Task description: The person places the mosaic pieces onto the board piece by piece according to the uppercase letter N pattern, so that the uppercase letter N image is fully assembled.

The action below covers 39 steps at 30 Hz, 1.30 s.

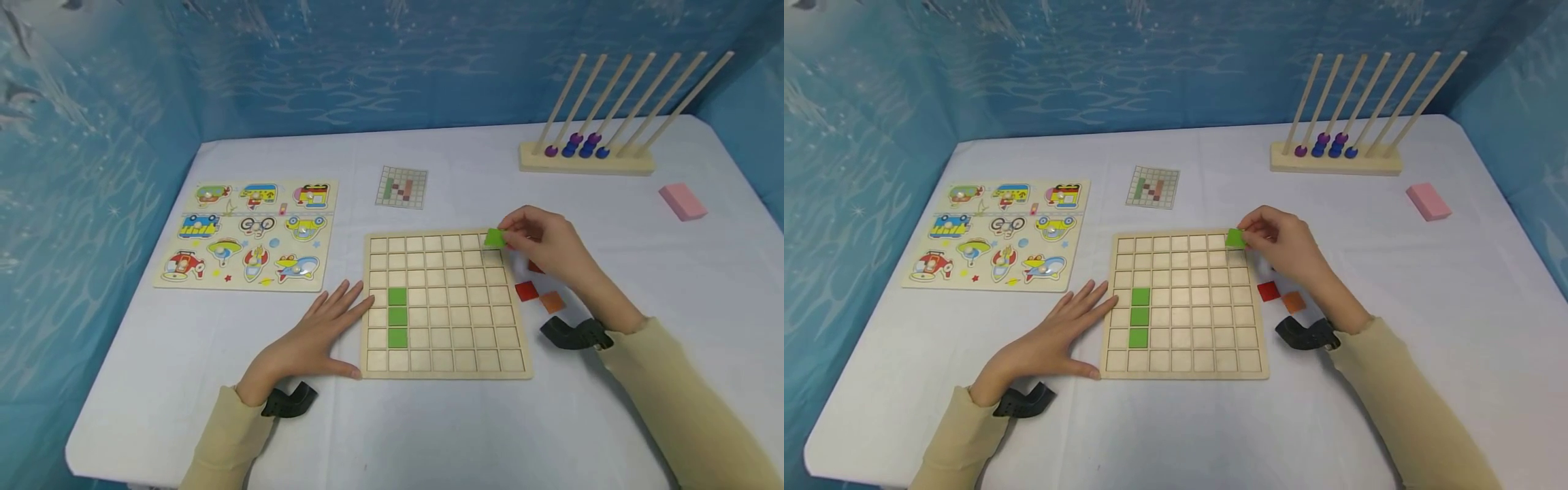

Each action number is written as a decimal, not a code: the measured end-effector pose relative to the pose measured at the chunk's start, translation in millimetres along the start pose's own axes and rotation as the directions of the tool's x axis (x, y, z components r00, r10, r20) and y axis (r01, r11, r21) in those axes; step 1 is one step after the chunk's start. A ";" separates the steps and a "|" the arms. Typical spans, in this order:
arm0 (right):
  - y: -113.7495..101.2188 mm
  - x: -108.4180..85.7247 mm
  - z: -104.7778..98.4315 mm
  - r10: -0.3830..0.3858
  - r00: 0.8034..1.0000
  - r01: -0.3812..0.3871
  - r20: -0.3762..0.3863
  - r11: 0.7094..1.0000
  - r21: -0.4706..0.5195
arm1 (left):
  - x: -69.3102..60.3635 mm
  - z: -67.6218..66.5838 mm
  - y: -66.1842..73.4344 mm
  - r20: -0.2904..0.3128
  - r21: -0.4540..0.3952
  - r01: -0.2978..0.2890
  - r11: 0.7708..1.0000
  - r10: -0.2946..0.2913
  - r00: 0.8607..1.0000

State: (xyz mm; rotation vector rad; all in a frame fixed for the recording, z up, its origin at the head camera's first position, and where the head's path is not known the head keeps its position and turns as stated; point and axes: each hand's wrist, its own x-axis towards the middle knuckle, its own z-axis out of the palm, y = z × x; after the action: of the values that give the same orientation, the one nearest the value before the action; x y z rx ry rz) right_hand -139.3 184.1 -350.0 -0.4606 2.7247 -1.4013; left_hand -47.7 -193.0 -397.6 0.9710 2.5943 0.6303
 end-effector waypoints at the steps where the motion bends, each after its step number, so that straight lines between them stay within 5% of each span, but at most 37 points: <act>1: -5.3 2.1 5.6 -0.022 1.000 0.021 0.022 0.999 0.037 | -0.1 -0.2 0.2 -0.001 -0.001 -0.001 1.000 0.001 1.000; 6: -19.3 16.4 40.4 -0.073 0.988 0.041 0.135 0.973 0.227 | -0.2 -1.2 1.4 -0.002 -0.004 -0.001 1.000 0.001 1.000; 12: -32.9 29.7 80.2 -0.076 0.970 0.003 0.229 0.952 0.306 | 1.1 -1.5 1.1 0.005 -0.005 -0.001 1.000 0.001 1.000; 22: -35.7 37.0 114.5 -0.099 0.958 0.036 0.269 0.973 0.229 | 1.0 -2.1 2.1 0.008 -0.005 0.002 1.000 -0.002 1.000; 31: -37.3 34.4 118.4 -0.163 0.952 0.149 0.259 0.986 0.073 | 0.8 -1.9 1.7 -0.005 -0.001 -0.009 1.000 0.009 1.000; 39: -38.7 32.9 117.4 -0.195 0.950 0.190 0.244 0.981 0.042 | 0.3 -2.7 2.3 0.000 0.001 -0.005 1.000 0.005 1.000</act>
State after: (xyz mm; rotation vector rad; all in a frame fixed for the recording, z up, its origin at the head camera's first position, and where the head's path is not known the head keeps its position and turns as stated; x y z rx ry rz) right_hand -141.2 61.1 -385.1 -0.8590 2.5215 -1.3038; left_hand -47.8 -192.0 -394.2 0.9784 2.5936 0.6307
